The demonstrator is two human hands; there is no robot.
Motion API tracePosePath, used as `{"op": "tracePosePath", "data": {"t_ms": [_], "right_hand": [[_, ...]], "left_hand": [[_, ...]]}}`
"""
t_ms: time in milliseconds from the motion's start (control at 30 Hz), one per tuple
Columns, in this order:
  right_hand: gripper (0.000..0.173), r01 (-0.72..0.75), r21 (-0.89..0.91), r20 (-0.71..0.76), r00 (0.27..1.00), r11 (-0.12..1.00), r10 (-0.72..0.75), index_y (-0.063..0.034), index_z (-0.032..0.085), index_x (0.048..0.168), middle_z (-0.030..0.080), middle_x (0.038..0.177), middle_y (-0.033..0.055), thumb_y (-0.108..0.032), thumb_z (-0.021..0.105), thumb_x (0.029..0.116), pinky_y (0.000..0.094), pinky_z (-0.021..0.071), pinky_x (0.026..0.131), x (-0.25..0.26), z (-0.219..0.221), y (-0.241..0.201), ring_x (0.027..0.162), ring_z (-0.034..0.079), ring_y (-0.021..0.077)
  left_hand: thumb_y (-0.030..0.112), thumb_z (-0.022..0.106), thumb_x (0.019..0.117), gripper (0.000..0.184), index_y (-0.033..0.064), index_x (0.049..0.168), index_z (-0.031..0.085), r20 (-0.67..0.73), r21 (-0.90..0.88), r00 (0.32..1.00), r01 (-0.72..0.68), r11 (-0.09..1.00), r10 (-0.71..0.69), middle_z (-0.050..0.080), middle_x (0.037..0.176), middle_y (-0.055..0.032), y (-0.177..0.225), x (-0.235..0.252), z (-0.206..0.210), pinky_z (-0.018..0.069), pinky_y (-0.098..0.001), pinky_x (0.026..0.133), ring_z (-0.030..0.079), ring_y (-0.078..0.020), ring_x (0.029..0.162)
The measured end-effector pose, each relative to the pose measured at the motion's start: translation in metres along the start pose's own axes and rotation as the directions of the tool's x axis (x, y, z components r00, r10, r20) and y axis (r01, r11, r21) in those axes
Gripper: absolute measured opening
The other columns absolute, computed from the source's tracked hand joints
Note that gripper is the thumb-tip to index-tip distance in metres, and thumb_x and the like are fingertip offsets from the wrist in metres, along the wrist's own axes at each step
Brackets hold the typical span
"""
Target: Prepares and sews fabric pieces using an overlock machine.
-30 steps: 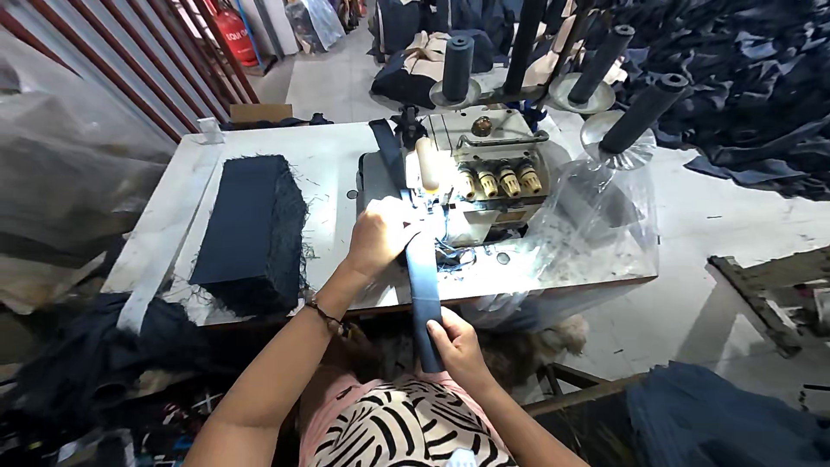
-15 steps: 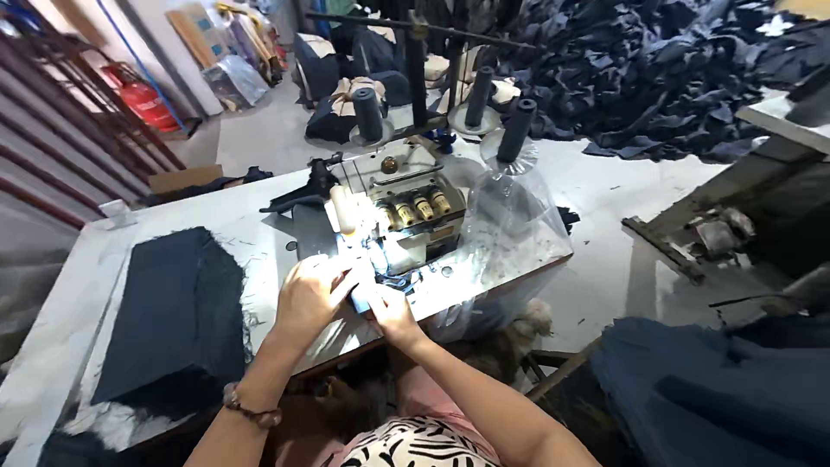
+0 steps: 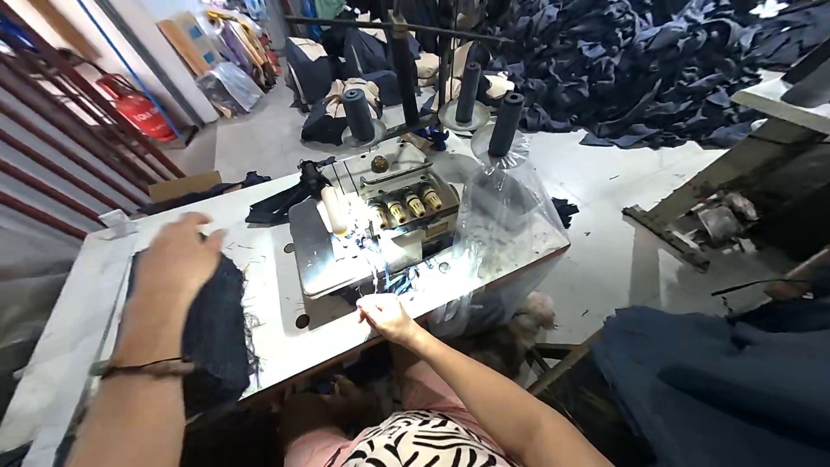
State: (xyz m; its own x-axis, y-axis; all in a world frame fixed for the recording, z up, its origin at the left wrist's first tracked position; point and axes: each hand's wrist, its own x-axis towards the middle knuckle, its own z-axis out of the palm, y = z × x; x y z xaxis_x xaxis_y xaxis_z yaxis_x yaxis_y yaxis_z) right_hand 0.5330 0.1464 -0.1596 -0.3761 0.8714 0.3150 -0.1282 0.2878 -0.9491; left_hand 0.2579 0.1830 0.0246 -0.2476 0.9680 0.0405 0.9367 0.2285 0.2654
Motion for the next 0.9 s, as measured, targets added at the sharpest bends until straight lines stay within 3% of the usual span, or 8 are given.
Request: {"op": "tracePosePath", "data": {"t_ms": [67,133,367,500,600,667,767,900], "right_hand": [[0.036,0.001,0.022,0.019,1.0,1.0,-0.001,0.0024,0.066,0.076,0.052,0.059,-0.0072,-0.01,0.045,0.1022,0.0153,0.0376,0.052,0.001,0.001,0.001,0.051,0.041,-0.0053],[0.037,-0.017,0.055,0.023,1.0,0.998,0.016,0.0005,0.066,0.075,0.052,0.061,-0.009,-0.01,0.043,0.1026,0.0144,0.0365,0.051,0.001,0.002,0.0,0.051,0.04,-0.0066],[0.042,-0.055,0.119,-0.01,0.998,0.991,0.056,0.0003,0.067,0.085,0.062,0.07,-0.0069,-0.011,0.032,0.1047,0.0148,0.0459,0.057,-0.001,-0.001,0.001,0.058,0.053,-0.0047],[0.02,-0.158,0.135,-0.068,0.983,0.978,0.168,0.0072,0.063,0.108,0.063,0.079,0.0003,-0.005,0.048,0.1018,0.0197,0.0528,0.066,0.006,-0.001,-0.009,0.067,0.06,0.0022],[0.025,-0.089,0.299,0.037,0.996,0.95,0.082,0.0071,0.062,0.108,0.066,0.107,0.0058,-0.015,0.053,0.1001,0.0248,0.0549,0.087,0.0,0.007,-0.017,0.096,0.064,0.0057],[0.049,-0.026,0.314,0.153,0.988,0.949,-0.024,0.0084,0.063,0.111,0.06,0.13,0.01,-0.038,0.062,0.0949,0.0242,0.0475,0.102,-0.008,0.016,-0.03,0.119,0.056,0.0052],[0.044,-0.153,0.241,0.217,0.971,0.959,0.1,0.0087,0.066,0.114,0.067,0.118,0.0056,-0.024,0.071,0.0861,0.0208,0.0496,0.097,-0.024,0.021,-0.06,0.108,0.06,-0.0009],[0.011,-0.41,0.128,0.181,0.905,0.903,0.385,-0.0023,0.07,0.1,0.073,0.084,-0.0039,-0.009,0.066,0.0925,0.0226,0.0595,0.076,-0.044,0.014,-0.068,0.077,0.069,-0.0005]], "left_hand": [[0.03,0.055,0.1067,0.057,-0.0173,0.137,0.046,-0.102,0.013,0.977,0.191,0.982,-0.189,0.051,0.127,-0.0503,-0.049,-0.001,-0.003,0.0366,-0.0814,0.098,0.049,-0.069,0.122],[0.032,0.057,0.1059,0.055,-0.02,0.123,0.056,-0.111,0.053,0.956,0.279,0.959,-0.272,0.055,0.122,-0.0489,-0.076,-0.004,0.007,0.0373,-0.0786,0.099,0.052,-0.0656,0.121],[0.016,0.047,0.1091,0.034,-0.0148,0.119,0.058,-0.184,0.004,0.963,0.201,0.98,-0.197,0.057,0.117,-0.0469,-0.084,-0.009,0.011,0.0372,-0.0808,0.095,0.053,-0.0661,0.117],[0.009,0.051,0.1048,0.036,-0.0101,0.134,0.047,-0.294,-0.058,0.955,-0.069,0.996,0.049,0.06,0.116,-0.0422,-0.039,-0.046,-0.011,0.0439,-0.0788,0.087,0.059,-0.0639,0.105],[-0.003,0.064,0.0916,0.064,0.0067,0.152,0.044,-0.092,-0.114,0.94,-0.337,0.934,0.328,0.065,0.115,-0.0323,0.033,-0.096,-0.008,0.051,-0.071,0.079,0.066,-0.0513,0.093],[0.001,0.067,0.089,0.059,0.0108,0.146,0.054,0.101,-0.203,0.87,-0.458,0.866,0.483,0.069,0.113,-0.0213,0.064,-0.114,0.013,0.0565,-0.0612,0.08,0.07,-0.0375,0.093],[0.008,0.066,0.0897,0.017,0.0064,0.107,0.069,0.113,-0.311,0.744,-0.603,0.735,0.658,0.068,0.092,-0.0069,0.073,-0.115,0.04,0.0579,-0.0396,0.071,0.066,-0.0173,0.08],[0.012,0.067,0.0967,0.008,0.0036,0.098,0.068,-0.009,-0.405,0.746,-0.612,0.679,0.666,0.066,0.085,-0.0063,0.062,-0.096,0.047,0.0555,-0.0334,0.065,0.063,-0.0138,0.071]]}}
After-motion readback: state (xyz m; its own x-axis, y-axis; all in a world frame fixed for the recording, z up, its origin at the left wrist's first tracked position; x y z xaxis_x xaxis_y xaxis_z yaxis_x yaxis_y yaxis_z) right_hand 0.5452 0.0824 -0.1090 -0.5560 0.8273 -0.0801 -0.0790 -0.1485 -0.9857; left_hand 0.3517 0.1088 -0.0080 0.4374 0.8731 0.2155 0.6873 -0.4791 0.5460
